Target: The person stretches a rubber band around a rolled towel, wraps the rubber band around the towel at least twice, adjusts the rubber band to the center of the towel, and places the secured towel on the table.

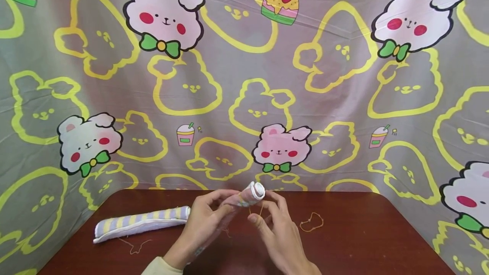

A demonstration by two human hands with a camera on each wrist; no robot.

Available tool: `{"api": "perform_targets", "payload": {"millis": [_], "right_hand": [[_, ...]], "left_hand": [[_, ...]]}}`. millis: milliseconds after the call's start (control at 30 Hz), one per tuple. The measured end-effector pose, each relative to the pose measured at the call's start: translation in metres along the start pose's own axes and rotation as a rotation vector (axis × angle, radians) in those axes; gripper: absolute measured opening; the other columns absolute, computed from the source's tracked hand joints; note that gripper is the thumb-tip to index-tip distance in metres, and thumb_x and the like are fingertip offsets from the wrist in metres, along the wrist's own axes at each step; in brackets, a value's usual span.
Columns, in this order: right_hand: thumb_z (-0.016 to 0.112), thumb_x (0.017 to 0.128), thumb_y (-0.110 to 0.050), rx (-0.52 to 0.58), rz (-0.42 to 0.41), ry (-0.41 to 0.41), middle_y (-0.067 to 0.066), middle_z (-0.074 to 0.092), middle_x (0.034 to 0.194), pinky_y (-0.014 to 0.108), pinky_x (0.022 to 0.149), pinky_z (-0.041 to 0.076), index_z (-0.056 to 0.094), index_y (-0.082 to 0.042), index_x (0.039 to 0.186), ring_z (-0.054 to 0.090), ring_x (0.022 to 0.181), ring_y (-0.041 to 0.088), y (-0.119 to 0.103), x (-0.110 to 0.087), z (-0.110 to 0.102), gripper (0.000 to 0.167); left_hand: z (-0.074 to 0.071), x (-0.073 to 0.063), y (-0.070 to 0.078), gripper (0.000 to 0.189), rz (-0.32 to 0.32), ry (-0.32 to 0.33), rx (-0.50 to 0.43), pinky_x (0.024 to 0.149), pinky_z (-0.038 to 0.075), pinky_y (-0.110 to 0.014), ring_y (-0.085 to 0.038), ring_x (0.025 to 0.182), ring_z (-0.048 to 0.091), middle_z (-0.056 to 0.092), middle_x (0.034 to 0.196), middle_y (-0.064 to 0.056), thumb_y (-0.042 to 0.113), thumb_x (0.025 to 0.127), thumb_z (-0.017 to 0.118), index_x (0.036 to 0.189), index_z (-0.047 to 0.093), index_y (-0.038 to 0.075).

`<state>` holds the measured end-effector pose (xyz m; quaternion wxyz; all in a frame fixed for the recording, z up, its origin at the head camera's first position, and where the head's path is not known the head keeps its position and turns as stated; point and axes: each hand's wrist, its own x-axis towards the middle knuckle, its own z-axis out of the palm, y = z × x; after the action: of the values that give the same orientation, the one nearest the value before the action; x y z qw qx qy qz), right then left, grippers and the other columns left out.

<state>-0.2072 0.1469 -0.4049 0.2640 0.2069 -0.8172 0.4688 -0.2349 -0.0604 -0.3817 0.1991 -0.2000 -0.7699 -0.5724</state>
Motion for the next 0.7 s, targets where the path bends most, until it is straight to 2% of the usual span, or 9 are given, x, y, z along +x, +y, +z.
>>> {"api": "perform_targets", "payload": {"millis": [100,267,400,467,600,700], "right_hand": [[0.073,0.101,-0.016,0.085,0.04,-0.016,0.013,0.049,0.15,0.03,0.07,0.056,0.072,-0.01,0.114,0.07,0.077,0.011,0.002,0.002,0.0,0.014],[0.073,0.101,-0.01,0.19,0.092,-0.022,0.017,0.046,0.152,0.03,0.072,0.059,0.072,-0.007,0.118,0.071,0.077,0.016,0.006,0.006,-0.001,0.017],[0.073,0.1,-0.006,0.233,0.122,-0.023,0.018,0.045,0.153,0.031,0.072,0.06,0.072,-0.004,0.114,0.071,0.079,0.021,0.007,0.008,0.0,0.014],[0.073,0.1,-0.007,0.262,0.162,-0.027,0.015,0.045,0.154,0.034,0.072,0.061,0.073,-0.003,0.11,0.071,0.082,0.023,0.008,0.009,0.001,0.011],[0.074,0.101,-0.014,0.294,0.261,-0.026,0.01,0.044,0.154,0.038,0.07,0.063,0.072,-0.003,0.104,0.072,0.083,0.026,0.009,0.012,0.002,0.011],[0.074,0.102,-0.014,0.294,0.291,-0.027,0.012,0.044,0.154,0.038,0.066,0.062,0.071,-0.003,0.103,0.072,0.082,0.026,0.011,0.013,0.002,0.012]], "left_hand": [[-0.001,0.001,-0.001,0.026,0.036,-0.038,0.001,0.063,0.049,-0.023,-0.008,0.071,0.061,0.07,0.078,0.009,0.003,0.088,0.081,0.109,0.083,0.017],[-0.002,0.001,-0.006,0.022,0.096,-0.124,-0.024,0.066,0.054,-0.025,-0.008,0.075,0.065,0.075,0.088,0.005,0.009,0.092,0.083,0.111,0.082,0.02],[-0.002,0.0,-0.009,0.019,0.194,-0.169,-0.012,0.07,0.057,-0.026,-0.008,0.08,0.067,0.077,0.097,0.004,0.011,0.093,0.083,0.11,0.083,0.019],[-0.002,-0.001,-0.009,0.017,0.25,-0.168,0.028,0.069,0.056,-0.024,-0.006,0.079,0.065,0.075,0.095,0.007,0.014,0.093,0.084,0.108,0.083,0.02],[-0.001,-0.001,-0.011,0.013,0.34,-0.164,0.167,0.066,0.049,-0.019,0.001,0.074,0.058,0.07,0.091,0.02,0.026,0.093,0.085,0.106,0.084,0.026],[0.0,-0.002,-0.013,0.016,0.377,-0.176,0.273,0.064,0.043,-0.017,0.004,0.071,0.053,0.067,0.088,0.023,0.023,0.091,0.086,0.106,0.084,0.028]]}}
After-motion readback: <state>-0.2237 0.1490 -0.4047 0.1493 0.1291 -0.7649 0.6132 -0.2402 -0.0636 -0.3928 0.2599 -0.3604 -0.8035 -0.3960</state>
